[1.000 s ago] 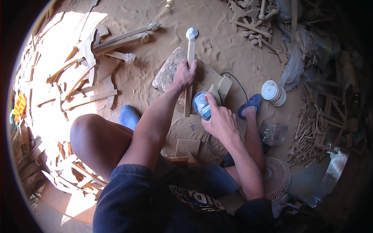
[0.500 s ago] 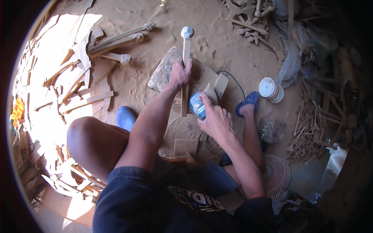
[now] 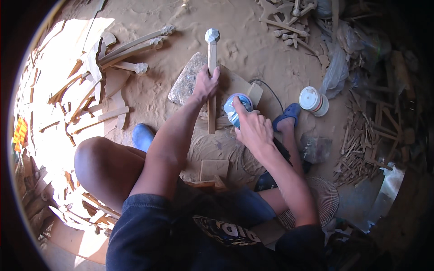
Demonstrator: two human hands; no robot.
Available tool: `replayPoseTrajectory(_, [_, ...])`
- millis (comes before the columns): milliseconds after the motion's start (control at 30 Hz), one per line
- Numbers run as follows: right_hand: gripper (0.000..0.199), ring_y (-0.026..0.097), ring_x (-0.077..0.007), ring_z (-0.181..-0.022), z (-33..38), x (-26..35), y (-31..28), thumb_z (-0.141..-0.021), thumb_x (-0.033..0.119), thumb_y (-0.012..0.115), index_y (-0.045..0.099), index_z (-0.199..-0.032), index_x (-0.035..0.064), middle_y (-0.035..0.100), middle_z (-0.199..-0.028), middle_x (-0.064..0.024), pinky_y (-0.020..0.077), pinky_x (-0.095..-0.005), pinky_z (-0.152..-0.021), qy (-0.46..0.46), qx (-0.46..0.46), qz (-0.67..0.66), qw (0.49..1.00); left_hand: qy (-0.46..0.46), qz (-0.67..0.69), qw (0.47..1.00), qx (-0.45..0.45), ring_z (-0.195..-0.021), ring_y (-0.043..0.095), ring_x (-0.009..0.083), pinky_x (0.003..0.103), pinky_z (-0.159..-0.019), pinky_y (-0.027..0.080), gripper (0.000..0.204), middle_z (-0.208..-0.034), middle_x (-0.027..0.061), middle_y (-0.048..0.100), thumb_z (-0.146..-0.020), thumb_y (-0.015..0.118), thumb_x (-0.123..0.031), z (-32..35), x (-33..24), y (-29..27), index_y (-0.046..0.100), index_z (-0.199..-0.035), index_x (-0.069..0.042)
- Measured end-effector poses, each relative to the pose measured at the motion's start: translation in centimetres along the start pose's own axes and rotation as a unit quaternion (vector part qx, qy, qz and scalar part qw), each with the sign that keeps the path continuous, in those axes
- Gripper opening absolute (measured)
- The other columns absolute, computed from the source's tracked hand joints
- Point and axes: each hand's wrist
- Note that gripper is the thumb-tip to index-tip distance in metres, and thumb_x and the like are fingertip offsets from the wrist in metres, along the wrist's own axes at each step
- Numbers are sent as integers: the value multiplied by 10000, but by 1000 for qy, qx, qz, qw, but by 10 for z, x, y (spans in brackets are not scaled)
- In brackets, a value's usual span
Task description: The person sands a piece of wood using an angle grinder, turning the wood over and working on different sides.
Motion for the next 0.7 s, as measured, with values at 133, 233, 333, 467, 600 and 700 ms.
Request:
replayPoseTrajectory(133, [1013, 792, -428, -908, -4, -5, 3, -863, 302, 889, 318, -1699, 274, 737, -967, -290, 640, -517, -741, -26, -37, 83, 996, 22, -36, 999, -13, -738, 700, 352, 489, -704, 538, 474, -800, 250, 687, -1057, 668, -390, -4, 8, -2, 592, -1099, 76])
replayPoseTrajectory(233, [1025, 783, -467, -899, 3, -15, 10, -864, 296, 887, 308, -1709, 281, 740, -1009, -308, 636, -551, -777, -16, -74, 67, 995, -6, 1, 1000, -6, -751, 705, 357, 486, -714, 545, 481, -809, 253, 690, -1061, 662, -396, -3, 1, 1, 594, -1092, 79])
replayPoseTrajectory(333, [1022, 763, -520, -926, 14, -23, 3, -863, 296, 878, 307, -1709, 276, 744, -1008, -328, 619, -596, -818, 34, -78, -42, 996, 3, -37, 999, -11, -761, 708, 366, 480, -721, 550, 480, -815, 255, 695, -1067, 654, -397, 4, -8, 1, 596, -1089, 79])
replayPoseTrajectory(467, [1011, 736, -558, -975, 21, -24, 5, -855, 292, 862, 313, -1703, 260, 753, -1007, -338, 595, -634, -854, 55, -57, -88, 993, -11, -30, 999, -7, -758, 694, 364, 485, -726, 544, 486, -813, 253, 692, -1067, 653, -404, 2, -7, -2, 600, -1084, 79])
replayPoseTrajectory(600, [978, 735, -547, -1013, 25, -19, 13, -867, 289, 821, 312, -1702, 263, 753, -1049, -339, 577, -651, -891, 35, -9, -142, 989, -13, -32, 999, -12, -770, 693, 382, 493, -737, 540, 494, -814, 264, 689, -1062, 655, -411, 2, -4, -1, 610, -1088, 81])
replayPoseTrajectory(700, [950, 726, -546, -1020, 27, -10, 16, -859, 281, 819, 346, -1682, 238, 758, -1035, -338, 575, -639, -907, 19, -21, -168, 985, 2, -30, 999, -17, -771, 693, 385, 491, -739, 540, 493, -812, 269, 688, -1059, 656, -410, 1, -3, 0, 616, -1095, 80])
Point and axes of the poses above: each hand's wrist, its own z-axis away from the middle knuckle, its own y-axis out of the palm, x = y × z
